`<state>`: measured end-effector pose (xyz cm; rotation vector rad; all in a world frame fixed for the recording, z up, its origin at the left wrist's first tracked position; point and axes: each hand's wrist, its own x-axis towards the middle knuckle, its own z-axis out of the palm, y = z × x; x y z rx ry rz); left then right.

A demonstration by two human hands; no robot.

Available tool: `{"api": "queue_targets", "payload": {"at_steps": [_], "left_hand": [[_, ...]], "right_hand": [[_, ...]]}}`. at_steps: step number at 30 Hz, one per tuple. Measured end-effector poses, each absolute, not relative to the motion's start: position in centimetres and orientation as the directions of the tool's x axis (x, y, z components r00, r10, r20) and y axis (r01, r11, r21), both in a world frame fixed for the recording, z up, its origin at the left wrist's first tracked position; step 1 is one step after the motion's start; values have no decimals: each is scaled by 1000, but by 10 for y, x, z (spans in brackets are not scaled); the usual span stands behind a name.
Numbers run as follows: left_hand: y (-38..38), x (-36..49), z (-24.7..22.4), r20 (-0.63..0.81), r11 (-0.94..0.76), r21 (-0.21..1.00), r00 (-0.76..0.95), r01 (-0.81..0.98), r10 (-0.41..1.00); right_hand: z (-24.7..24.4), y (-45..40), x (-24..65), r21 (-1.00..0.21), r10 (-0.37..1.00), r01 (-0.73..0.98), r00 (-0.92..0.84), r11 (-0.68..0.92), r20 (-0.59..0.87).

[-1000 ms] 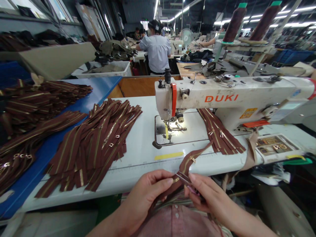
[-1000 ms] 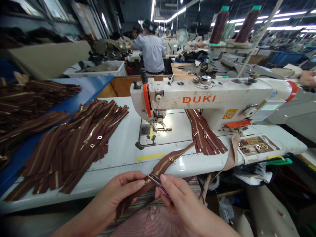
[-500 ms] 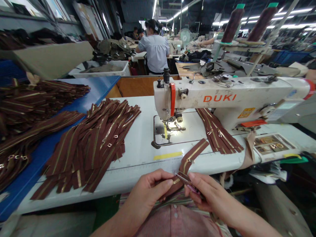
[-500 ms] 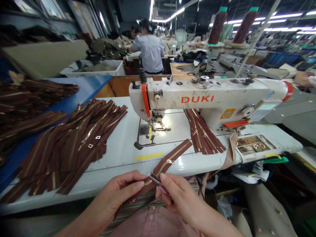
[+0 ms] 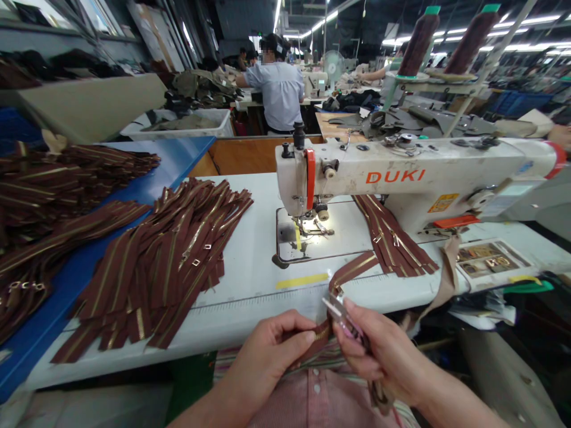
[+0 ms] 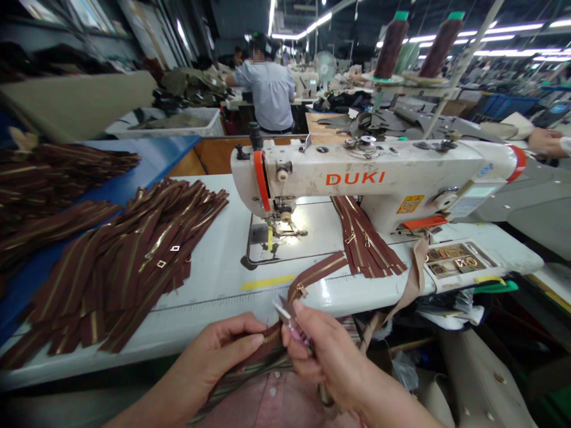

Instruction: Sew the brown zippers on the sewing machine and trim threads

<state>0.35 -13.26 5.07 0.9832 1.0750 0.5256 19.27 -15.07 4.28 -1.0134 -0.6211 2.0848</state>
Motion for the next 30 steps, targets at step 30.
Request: {"api": "queue_targets", "payload": {"at_steps": [30], "left_hand": [[-130, -2, 58, -489, 498, 864, 364, 76, 793]], "right_hand": [[60, -140, 203, -988, 940, 21, -307, -152, -151]]}}
